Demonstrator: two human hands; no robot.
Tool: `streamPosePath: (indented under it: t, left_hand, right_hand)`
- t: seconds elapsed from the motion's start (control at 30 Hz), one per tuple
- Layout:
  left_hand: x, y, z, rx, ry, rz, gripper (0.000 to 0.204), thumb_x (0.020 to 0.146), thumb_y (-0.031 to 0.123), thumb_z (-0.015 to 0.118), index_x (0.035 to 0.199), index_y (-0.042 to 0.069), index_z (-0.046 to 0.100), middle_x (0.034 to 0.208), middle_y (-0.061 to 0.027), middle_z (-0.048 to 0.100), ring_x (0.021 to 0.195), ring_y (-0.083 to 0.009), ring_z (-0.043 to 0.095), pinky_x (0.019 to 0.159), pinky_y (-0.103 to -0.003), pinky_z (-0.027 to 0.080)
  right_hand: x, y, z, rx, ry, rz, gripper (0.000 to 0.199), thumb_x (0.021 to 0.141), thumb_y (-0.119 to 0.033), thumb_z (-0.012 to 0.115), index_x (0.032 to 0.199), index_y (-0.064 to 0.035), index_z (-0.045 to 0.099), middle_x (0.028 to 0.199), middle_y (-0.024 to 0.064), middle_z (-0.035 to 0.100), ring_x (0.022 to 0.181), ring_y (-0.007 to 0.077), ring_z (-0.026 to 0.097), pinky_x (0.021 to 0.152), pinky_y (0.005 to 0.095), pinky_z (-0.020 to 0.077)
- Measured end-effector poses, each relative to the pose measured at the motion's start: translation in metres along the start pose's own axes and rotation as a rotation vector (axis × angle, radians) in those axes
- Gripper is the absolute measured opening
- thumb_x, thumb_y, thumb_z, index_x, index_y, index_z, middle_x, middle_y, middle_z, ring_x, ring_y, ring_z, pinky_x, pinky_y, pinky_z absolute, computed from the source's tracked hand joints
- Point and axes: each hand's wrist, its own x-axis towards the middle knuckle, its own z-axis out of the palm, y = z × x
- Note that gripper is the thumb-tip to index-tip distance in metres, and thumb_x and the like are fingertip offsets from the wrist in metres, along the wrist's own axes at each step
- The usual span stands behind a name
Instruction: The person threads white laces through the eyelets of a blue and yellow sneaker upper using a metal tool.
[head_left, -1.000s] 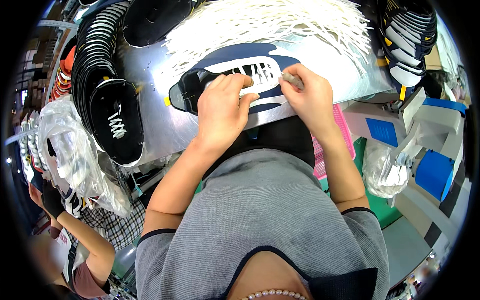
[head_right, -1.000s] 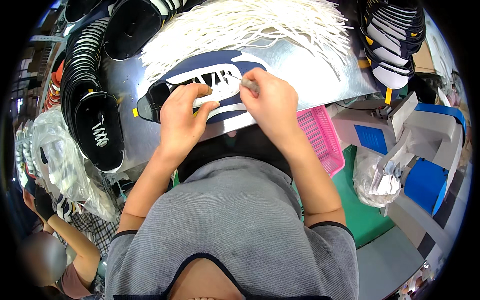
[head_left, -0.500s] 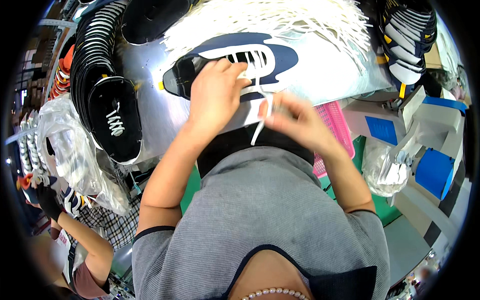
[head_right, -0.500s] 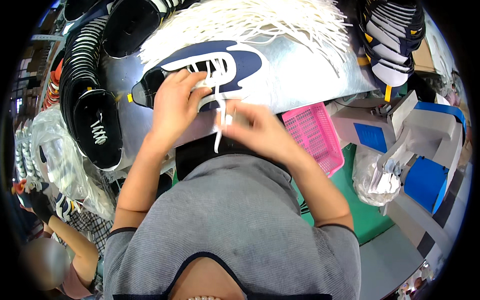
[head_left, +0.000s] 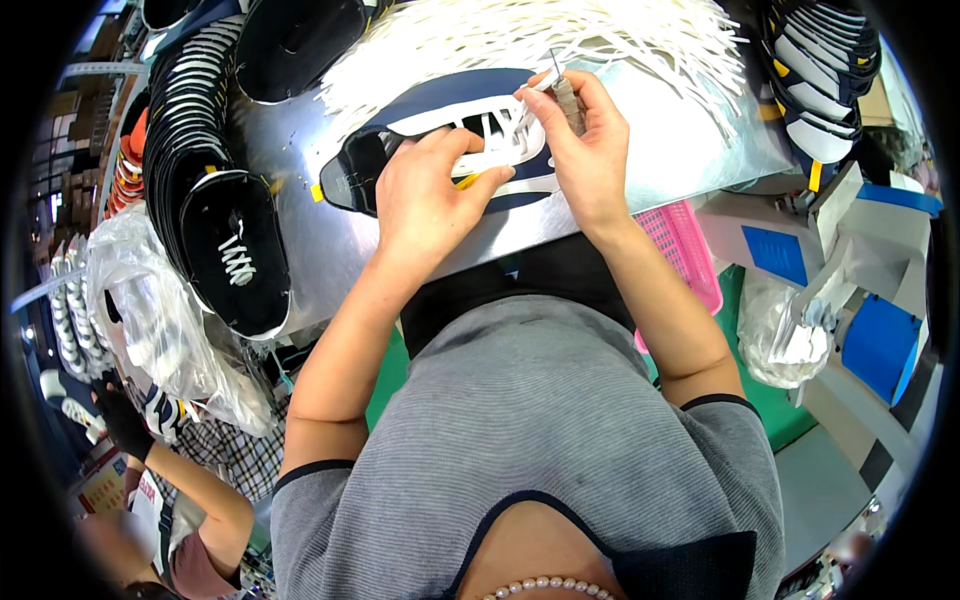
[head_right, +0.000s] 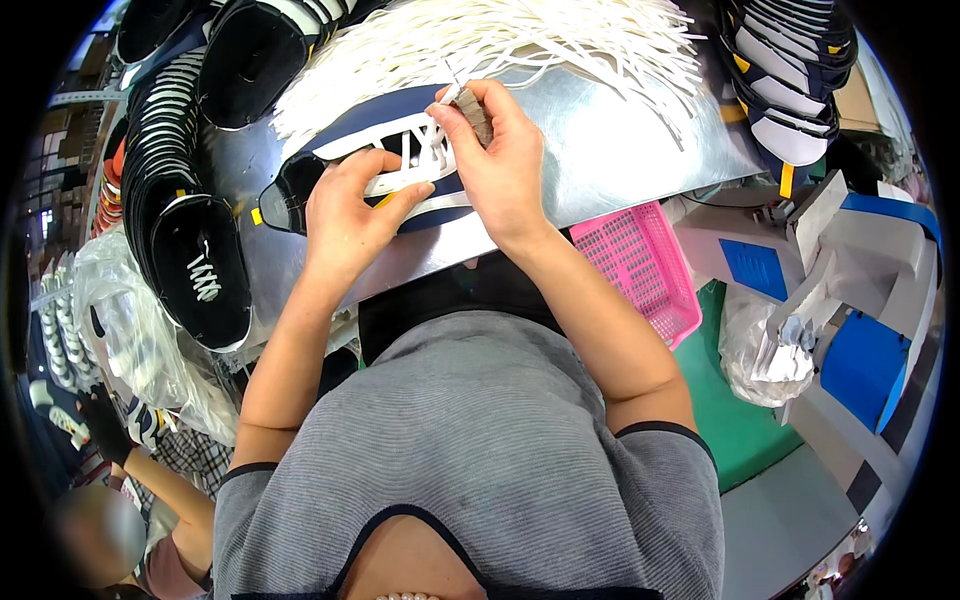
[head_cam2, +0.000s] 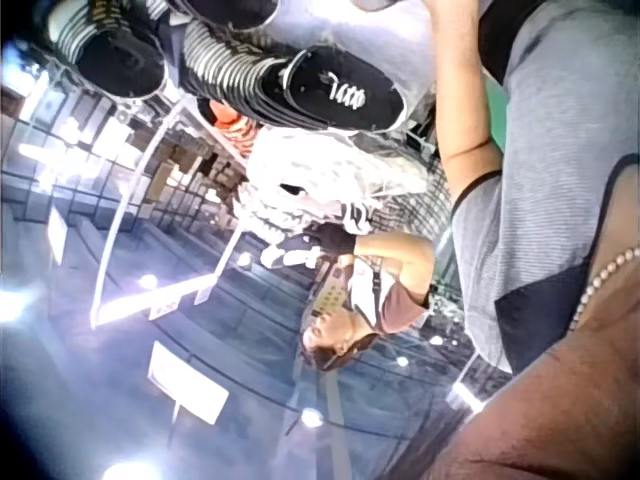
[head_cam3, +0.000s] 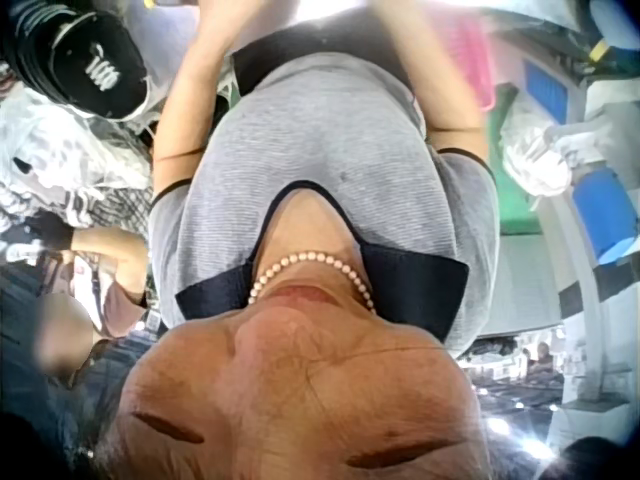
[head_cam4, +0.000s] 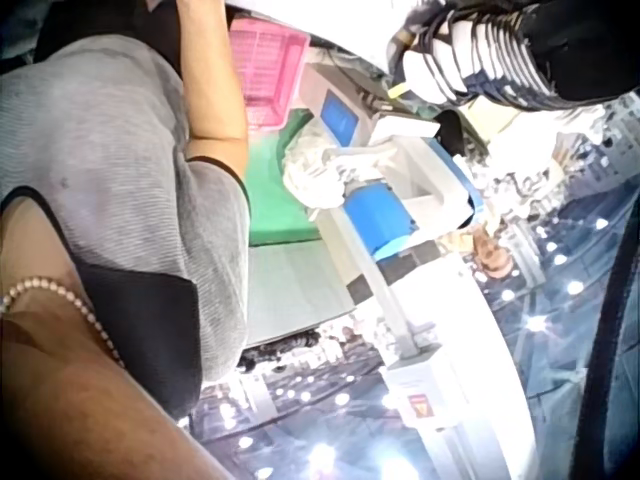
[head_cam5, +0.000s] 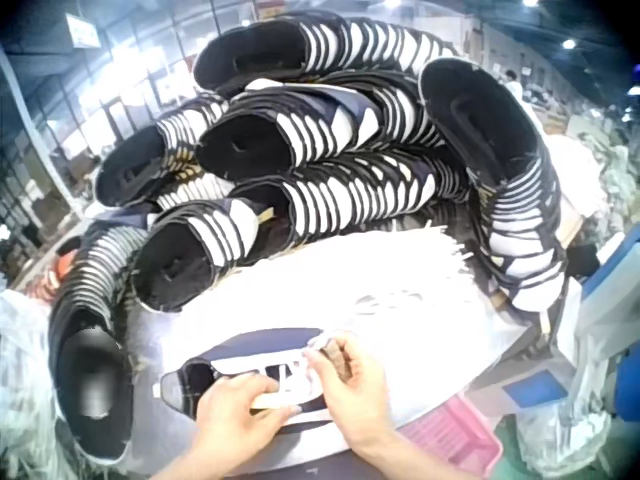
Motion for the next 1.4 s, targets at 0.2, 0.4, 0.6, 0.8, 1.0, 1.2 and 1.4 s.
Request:
streamPosePath:
  t: [0.2, 0.4, 0.6, 0.8, 1.0, 1.2, 1.4]
  left_hand:
    - [-0.002, -0.003, 0.007, 0.084, 0.144, 0.130, 0.036, 0.076, 0.035, 0.082, 0.086, 0.004, 0.069, 0.080, -0.0086, 0.064, 0.075, -0.0301, 0.062, 0.069, -0.040, 0.048]
    - [0.000, -0.012, 0.008, 0.068, 0.149, 0.244, 0.030, 0.079, 0.033, 0.080, 0.084, 0.006, 0.068, 0.077, -0.0071, 0.062, 0.072, -0.0284, 0.061, 0.066, -0.039, 0.049]
    - [0.000, -0.011, 0.008, 0.051, 0.160, 0.275, 0.030, 0.078, 0.033, 0.080, 0.084, 0.006, 0.069, 0.077, -0.0064, 0.062, 0.071, -0.0277, 0.061, 0.064, -0.038, 0.048]
    - [-0.005, -0.010, 0.006, -0.071, 0.010, 0.253, 0.026, 0.079, 0.027, 0.080, 0.085, 0.005, 0.068, 0.076, -0.0083, 0.061, 0.070, -0.0296, 0.062, 0.061, -0.040, 0.048]
    - [-0.022, -0.009, 0.006, -0.055, 0.151, 0.277, 0.019, 0.078, 0.013, 0.080, 0.085, 0.003, 0.066, 0.074, -0.0101, 0.056, 0.066, -0.0303, 0.058, 0.058, -0.038, 0.044]
    - [-0.030, -0.015, -0.001, 0.035, 0.285, 0.401, 0.015, 0.075, 0.008, 0.080, 0.084, 0.006, 0.068, 0.070, -0.0050, 0.054, 0.061, -0.0235, 0.052, 0.056, -0.035, 0.040]
    - [-0.036, -0.015, -0.003, 0.096, 0.328, 0.455, 0.017, 0.071, 0.005, 0.078, 0.086, 0.006, 0.069, 0.071, -0.0053, 0.056, 0.064, -0.0241, 0.055, 0.057, -0.035, 0.043]
  right_hand:
    - [-0.034, -0.029, -0.031, -0.419, -0.086, 0.100, 0.019, 0.096, -0.015, 0.066, 0.108, -0.0024, 0.059, 0.084, 0.0096, 0.068, 0.074, 0.0181, 0.065, 0.069, 0.0310, 0.0507]
    - [-0.046, -0.038, -0.043, -0.635, -0.329, 0.088, 0.015, 0.094, -0.015, 0.067, 0.099, -0.0036, 0.059, 0.083, 0.0135, 0.069, 0.071, 0.0293, 0.068, 0.063, 0.0366, 0.0503]
    - [-0.041, -0.037, -0.042, -0.728, -0.384, 0.033, 0.015, 0.093, -0.016, 0.067, 0.097, -0.0044, 0.059, 0.077, 0.0118, 0.068, 0.067, 0.0298, 0.066, 0.060, 0.0374, 0.0490]
    - [-0.046, -0.024, -0.023, -0.537, -0.311, 0.225, 0.014, 0.094, -0.015, 0.064, 0.096, -0.0023, 0.057, 0.077, 0.0148, 0.068, 0.071, 0.0344, 0.067, 0.064, 0.0401, 0.0509]
    - [-0.041, -0.029, -0.020, -0.651, -0.429, 0.217, 0.019, 0.095, -0.018, 0.064, 0.100, -0.0025, 0.054, 0.085, 0.0166, 0.069, 0.083, 0.0385, 0.067, 0.073, 0.0448, 0.0515]
    - [-0.013, -0.092, -0.081, -0.701, -0.116, -0.155, 0.023, 0.090, -0.005, 0.067, 0.113, -0.0051, 0.066, 0.084, 0.0041, 0.069, 0.069, 0.0065, 0.060, 0.060, 0.0239, 0.0476]
    - [-0.021, -0.056, 0.002, -1.007, -0.659, -0.446, 0.020, 0.087, -0.006, 0.064, 0.107, -0.0064, 0.063, 0.086, 0.0135, 0.070, 0.069, 0.0307, 0.066, 0.058, 0.0352, 0.0502]
